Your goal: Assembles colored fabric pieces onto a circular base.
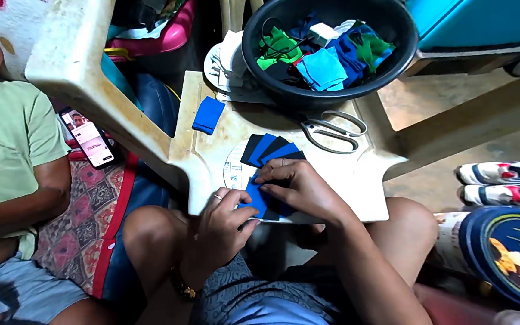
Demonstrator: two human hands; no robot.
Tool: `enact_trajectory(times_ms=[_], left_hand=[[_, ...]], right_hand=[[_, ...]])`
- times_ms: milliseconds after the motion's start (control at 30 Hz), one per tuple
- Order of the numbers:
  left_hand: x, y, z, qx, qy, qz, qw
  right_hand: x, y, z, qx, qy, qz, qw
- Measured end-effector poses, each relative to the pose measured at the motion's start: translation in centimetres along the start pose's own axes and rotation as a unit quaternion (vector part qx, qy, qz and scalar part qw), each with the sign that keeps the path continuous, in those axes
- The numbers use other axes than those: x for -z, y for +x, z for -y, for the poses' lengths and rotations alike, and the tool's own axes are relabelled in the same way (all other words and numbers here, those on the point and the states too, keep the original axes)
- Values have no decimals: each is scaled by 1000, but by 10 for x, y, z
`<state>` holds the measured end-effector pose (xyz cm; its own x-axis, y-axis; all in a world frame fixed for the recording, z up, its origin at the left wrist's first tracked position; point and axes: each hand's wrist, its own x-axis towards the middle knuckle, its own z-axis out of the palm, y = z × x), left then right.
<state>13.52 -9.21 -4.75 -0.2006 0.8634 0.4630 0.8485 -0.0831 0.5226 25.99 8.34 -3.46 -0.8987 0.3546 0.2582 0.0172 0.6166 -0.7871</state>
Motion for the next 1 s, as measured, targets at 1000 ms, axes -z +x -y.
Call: enact_trajectory(times_ms=[1000], left_hand=[[-1, 2, -2, -19, -20, -5, 1000]], right_hand=[[-1, -1, 1, -36, 11, -3, 999]])
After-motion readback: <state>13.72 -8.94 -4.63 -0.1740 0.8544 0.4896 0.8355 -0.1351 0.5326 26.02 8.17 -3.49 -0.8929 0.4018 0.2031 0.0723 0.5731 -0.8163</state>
